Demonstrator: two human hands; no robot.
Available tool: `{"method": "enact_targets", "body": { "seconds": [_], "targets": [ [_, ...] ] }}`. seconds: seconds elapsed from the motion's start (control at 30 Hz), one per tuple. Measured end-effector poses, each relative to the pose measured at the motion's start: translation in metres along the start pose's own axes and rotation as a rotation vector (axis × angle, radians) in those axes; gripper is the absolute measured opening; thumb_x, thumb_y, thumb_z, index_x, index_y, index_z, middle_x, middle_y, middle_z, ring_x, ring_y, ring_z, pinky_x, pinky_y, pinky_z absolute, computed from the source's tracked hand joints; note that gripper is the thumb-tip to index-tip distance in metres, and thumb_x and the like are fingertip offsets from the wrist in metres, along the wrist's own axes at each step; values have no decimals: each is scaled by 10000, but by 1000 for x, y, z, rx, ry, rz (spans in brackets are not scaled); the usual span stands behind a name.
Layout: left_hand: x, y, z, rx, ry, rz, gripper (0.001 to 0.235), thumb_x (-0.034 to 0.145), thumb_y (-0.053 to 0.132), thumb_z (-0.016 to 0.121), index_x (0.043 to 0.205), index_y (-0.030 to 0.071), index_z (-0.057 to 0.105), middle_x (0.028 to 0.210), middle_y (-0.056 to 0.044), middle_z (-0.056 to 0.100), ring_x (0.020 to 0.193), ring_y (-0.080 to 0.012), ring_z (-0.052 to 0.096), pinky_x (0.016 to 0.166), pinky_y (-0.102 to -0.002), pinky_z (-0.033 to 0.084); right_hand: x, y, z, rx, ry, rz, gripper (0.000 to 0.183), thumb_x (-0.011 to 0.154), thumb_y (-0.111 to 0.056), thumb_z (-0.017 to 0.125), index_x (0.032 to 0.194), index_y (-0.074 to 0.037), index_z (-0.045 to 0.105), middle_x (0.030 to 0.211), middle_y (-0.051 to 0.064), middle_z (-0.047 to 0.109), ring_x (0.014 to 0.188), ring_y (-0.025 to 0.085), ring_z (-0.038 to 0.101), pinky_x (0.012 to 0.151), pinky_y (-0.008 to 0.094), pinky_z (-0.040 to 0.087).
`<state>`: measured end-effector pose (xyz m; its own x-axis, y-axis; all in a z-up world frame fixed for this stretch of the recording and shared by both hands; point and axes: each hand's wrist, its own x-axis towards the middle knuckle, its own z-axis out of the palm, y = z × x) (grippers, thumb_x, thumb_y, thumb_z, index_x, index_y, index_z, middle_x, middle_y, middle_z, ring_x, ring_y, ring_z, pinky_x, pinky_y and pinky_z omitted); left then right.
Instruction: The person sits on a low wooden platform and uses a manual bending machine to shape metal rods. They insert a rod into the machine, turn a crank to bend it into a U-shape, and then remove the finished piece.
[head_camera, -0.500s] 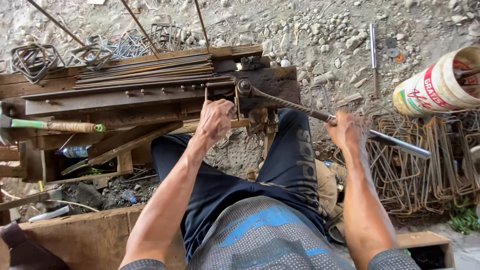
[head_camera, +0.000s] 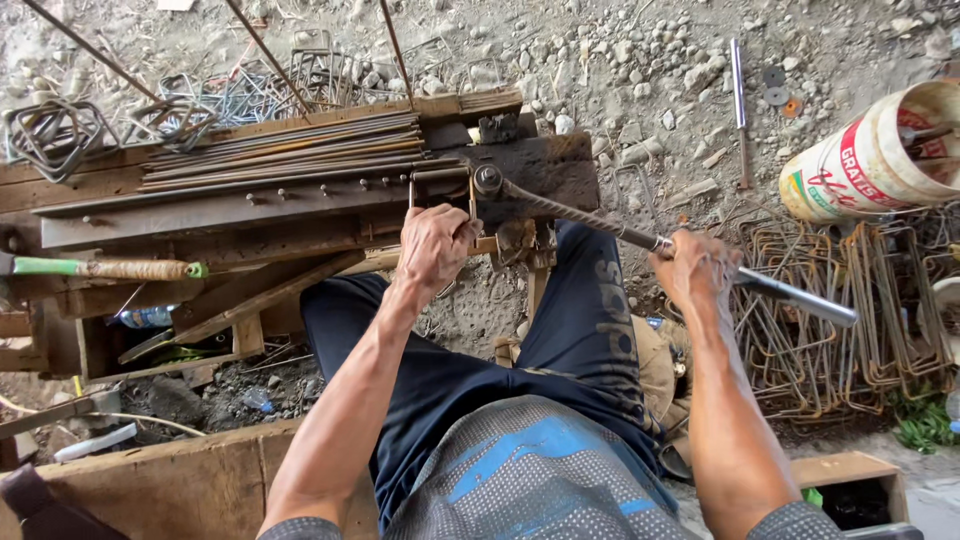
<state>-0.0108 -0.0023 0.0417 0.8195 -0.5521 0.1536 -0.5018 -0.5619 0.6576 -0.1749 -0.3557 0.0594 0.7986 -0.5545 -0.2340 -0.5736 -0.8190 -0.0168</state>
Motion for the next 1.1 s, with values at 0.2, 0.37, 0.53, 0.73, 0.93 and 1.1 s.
{"method": "enact_targets", "body": {
  "seconds": [0.2, 0.37, 0.53, 0.73, 0.93, 1.1],
  "targets": [
    [3, 19, -15, -21, -50, -88, 323, 1030, 392, 559, 834, 172, 691, 745, -10, 683, 766, -169, 684, 918, -335, 401, -25, -25, -33, -7, -10, -1, 235, 919, -326, 665, 912, -94, 697, 824, 109, 732, 977, 367, 698, 900, 491, 436],
    [7, 8, -8, -21, -29, -39, 289, 985, 397, 607, 882, 144, 699, 779, -49, 679, 813, -231, 692, 910, -357, 424, -3, -6, -4, -17, -17, -8, 278, 1006, -381, 532, 953, -162, 696, 964, 92, 737, 1040, 364, 672, 911, 513, 439],
    [16, 24, -25, -12, -148, -111, 268, 1000, 365, 583, 902, 146, 702, 785, -51, 694, 804, -212, 702, 864, -359, 442, 5, -8, -6, -58, -4, -22, 300, 1042, -415, 540, 952, -185, 710, 967, 80, 744, 1026, 330, 685, 902, 493, 441],
    [30, 13, -25, 101, -433, -200, 267, 898, 354, 678, 849, 92, 698, 782, -121, 708, 829, -342, 715, 813, -442, 495, 9, -6, -2, -72, 72, -69, 274, 1053, -388, 594, 971, -155, 711, 929, 98, 744, 936, 311, 685, 910, 462, 436],
    [26, 25, -30, 58, -329, -171, 332, 865, 419, 678, 761, 106, 633, 700, -151, 654, 816, -414, 690, 762, -478, 499, -19, -56, -62, 33, -241, 135, 390, 992, -185, 392, 1278, 16, 566, 1329, 264, 642, 1304, 437, 548, 1114, 523, 392],
    [28, 32, -40, 117, -390, -180, 270, 860, 348, 650, 820, 82, 666, 776, -218, 671, 875, -452, 675, 796, -565, 524, -15, -1, 10, -33, -5, -7, 294, 1007, -416, 469, 969, -194, 657, 974, 78, 706, 1005, 330, 667, 933, 499, 462]
  ]
}}
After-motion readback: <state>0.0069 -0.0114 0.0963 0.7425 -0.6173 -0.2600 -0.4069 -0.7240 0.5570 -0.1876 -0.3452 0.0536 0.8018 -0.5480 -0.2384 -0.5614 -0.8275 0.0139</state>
